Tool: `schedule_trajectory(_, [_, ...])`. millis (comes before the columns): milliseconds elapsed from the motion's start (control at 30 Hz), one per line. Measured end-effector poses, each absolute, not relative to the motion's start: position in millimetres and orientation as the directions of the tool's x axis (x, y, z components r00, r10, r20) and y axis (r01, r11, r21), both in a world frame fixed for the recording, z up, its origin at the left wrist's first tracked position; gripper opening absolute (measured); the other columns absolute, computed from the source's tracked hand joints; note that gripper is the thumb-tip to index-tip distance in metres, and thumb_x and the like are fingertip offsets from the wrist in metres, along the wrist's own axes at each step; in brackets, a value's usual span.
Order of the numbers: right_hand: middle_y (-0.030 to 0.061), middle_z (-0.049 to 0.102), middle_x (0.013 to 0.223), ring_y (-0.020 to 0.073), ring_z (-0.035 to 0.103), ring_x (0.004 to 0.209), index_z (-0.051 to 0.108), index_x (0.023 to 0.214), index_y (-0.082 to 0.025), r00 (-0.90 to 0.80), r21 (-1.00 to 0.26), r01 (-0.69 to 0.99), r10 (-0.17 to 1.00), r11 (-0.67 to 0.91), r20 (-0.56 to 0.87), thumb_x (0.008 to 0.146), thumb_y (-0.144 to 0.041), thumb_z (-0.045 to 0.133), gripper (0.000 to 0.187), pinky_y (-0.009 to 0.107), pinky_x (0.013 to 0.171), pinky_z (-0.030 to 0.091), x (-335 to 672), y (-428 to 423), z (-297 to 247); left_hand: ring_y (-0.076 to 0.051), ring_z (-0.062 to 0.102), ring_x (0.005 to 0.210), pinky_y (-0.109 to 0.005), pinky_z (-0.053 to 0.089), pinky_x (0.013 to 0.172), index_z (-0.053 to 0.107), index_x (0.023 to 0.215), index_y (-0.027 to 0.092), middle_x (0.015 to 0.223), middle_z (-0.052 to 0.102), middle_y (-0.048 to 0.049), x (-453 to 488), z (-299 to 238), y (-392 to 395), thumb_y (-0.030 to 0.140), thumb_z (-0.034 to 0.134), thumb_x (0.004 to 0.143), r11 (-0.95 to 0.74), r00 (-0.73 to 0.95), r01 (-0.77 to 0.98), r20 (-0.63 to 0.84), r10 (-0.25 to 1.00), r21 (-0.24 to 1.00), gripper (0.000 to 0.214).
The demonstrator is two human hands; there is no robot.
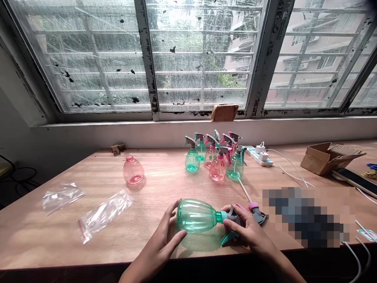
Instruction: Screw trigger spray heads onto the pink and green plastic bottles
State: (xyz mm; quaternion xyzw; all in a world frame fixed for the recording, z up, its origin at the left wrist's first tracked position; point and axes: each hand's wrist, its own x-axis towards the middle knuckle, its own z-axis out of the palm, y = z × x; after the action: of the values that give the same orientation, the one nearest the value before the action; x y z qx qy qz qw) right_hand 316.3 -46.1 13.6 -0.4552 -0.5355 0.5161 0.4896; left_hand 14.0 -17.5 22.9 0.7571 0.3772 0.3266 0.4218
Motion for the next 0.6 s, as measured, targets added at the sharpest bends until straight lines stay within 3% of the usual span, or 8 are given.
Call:
schedule_trajectory(133, [-0.0016,0.060,0.081,0.0172,0.060,0.072,0.068,0.104,-0.022,-0.108,-0.998,-0.004,0.992,0.068,0.068,0.085,-0.051,0.077,0.036,0.023,0.056,0.050,316,-47,15,-0.036,0.035,0.150,-0.057,0.030,0.124,0.016,0.159,0.043,0.170,0.026,-0.0065,14,19,-17,0.037,0.061,0.101,-0.481,0.474,0.302,0.308,0.825,0.823,0.074])
schedule_trajectory(367, [-0.0017,0.059,0.081,0.0183,0.059,0.072,0.068,0.103,-0.023,-0.103,-0.999,-0.002,0.994,0.045,0.045,0.084,-0.054,0.077,0.038,0.024,0.054,0.050,316,-48,16,-0.037,0.033,0.153,-0.059,0.028,0.125,0.023,0.160,0.036,0.169,0.030,-0.0083,16,26,-17,0.048,0.053,0.104,-0.274,0.467,0.284,0.117,0.876,0.919,0.065])
schedule_trajectory(600, [-0.0012,0.059,0.078,0.0170,0.058,0.068,0.067,0.102,-0.022,-0.105,-0.998,-0.032,0.993,0.049,0.052,0.083,-0.054,0.078,0.039,0.022,0.050,0.048,316,-46,13,-0.039,0.036,0.150,-0.059,0.029,0.124,0.030,0.158,0.035,0.165,0.037,-0.0097,15,34,-22,0.047,0.063,0.099,-0.341,0.488,0.268,0.178,0.855,0.901,0.069])
